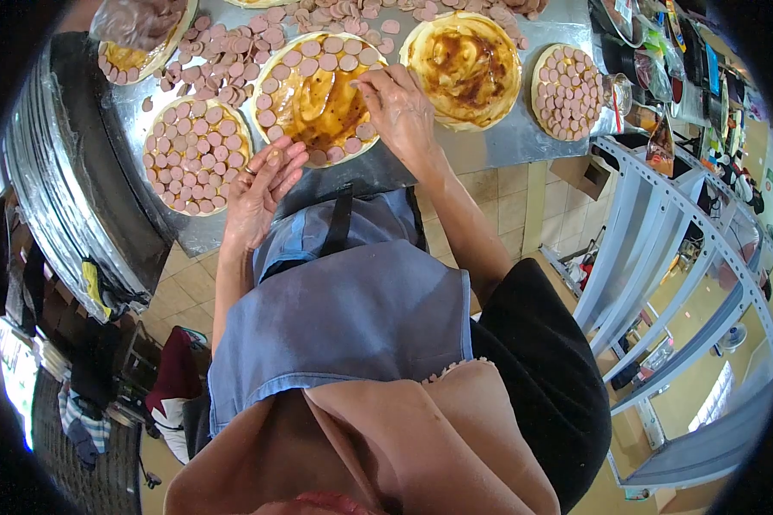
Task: Assembling multiple mini pizzas by adding sausage slices and other toppings on a prep table.
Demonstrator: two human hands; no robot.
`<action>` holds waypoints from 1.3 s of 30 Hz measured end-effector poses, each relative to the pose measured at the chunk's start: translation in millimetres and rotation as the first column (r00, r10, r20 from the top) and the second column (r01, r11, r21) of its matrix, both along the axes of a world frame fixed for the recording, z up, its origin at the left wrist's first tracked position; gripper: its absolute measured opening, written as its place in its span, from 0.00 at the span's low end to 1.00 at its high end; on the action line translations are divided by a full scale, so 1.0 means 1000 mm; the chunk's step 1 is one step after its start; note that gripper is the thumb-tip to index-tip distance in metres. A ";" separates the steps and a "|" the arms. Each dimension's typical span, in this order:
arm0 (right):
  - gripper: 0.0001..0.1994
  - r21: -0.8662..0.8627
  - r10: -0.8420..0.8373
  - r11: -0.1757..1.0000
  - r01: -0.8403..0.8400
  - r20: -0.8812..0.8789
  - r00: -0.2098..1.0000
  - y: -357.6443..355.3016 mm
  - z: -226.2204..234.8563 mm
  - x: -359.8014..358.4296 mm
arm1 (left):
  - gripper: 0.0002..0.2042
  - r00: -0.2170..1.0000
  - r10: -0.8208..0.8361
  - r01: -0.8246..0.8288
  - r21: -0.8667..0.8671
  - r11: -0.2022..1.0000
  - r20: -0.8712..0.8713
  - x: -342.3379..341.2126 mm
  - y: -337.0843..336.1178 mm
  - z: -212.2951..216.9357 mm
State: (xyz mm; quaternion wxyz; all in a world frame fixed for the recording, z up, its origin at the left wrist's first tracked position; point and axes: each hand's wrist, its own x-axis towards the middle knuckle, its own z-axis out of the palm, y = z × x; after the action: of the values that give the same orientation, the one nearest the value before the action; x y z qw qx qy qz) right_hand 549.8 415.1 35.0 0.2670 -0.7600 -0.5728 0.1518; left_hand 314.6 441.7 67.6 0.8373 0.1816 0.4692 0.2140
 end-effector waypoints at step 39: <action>0.08 -0.017 0.057 0.998 -0.057 -0.027 0.998 0.053 -0.013 0.074 | 0.25 0.998 -0.040 0.037 0.054 0.998 0.046 -0.003 0.000 0.004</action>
State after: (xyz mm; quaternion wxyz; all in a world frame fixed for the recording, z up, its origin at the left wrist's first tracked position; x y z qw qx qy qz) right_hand 624.3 468.3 22.1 0.2633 -0.7436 -0.5893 0.1743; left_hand 312.1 441.6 71.4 0.8469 0.2077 0.4401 0.2142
